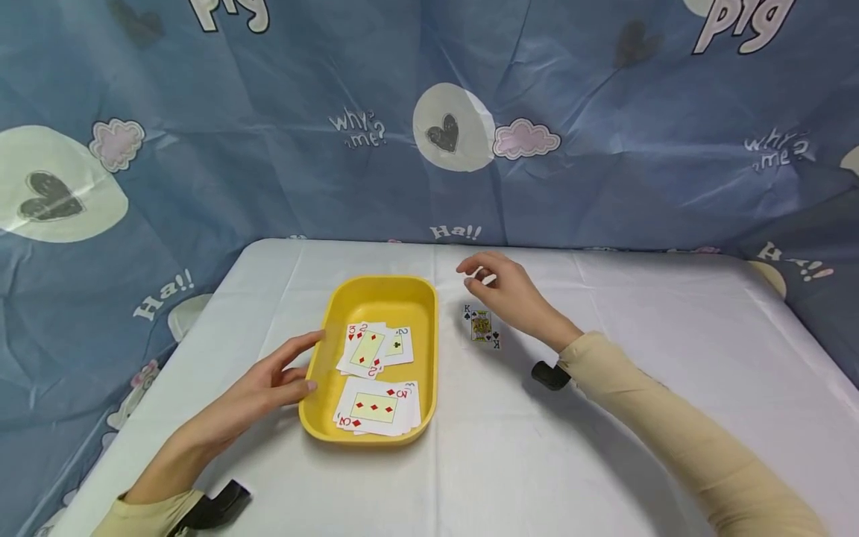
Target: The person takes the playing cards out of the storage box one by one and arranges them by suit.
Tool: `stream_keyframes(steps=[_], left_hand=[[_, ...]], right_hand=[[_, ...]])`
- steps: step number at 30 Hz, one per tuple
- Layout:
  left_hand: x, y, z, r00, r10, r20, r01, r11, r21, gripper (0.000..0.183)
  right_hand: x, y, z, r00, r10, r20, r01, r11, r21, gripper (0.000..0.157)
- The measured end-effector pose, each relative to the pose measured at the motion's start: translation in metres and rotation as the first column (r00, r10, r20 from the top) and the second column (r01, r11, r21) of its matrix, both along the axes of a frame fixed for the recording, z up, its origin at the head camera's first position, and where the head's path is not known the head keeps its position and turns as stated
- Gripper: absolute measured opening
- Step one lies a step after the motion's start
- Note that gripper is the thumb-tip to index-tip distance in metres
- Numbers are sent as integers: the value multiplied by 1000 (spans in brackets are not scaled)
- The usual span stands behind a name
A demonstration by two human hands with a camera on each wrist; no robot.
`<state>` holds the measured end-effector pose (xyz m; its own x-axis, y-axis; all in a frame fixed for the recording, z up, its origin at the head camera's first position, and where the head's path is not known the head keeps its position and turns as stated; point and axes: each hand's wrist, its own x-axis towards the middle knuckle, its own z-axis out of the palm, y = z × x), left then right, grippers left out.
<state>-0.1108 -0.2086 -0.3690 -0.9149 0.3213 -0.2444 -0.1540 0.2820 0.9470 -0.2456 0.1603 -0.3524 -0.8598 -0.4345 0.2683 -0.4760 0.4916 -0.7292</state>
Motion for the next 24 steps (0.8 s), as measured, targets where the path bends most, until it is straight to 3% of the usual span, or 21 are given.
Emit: stream_keyframes(steps=[6,12,19,24], left_hand=[[-1,-1,0,1000,-11,-16,11,1000,11,67],[-1,-2,-2,999,-33,-20,33,999,29,68],[-1,-3,-1,1000,-14,8,14,999,36,69],[0,-3,-3,1000,-24,-6,24,999,48,69]], right_hand=[[18,-48,14,981,184,62,-178,979,-96,20],[25,-88,0,941,317,120,-308,947,-86,24],[11,-113,-8,917,376,130,-385,921,55,32],[3,-121,-7,903,375,210,-418,880,227,38]])
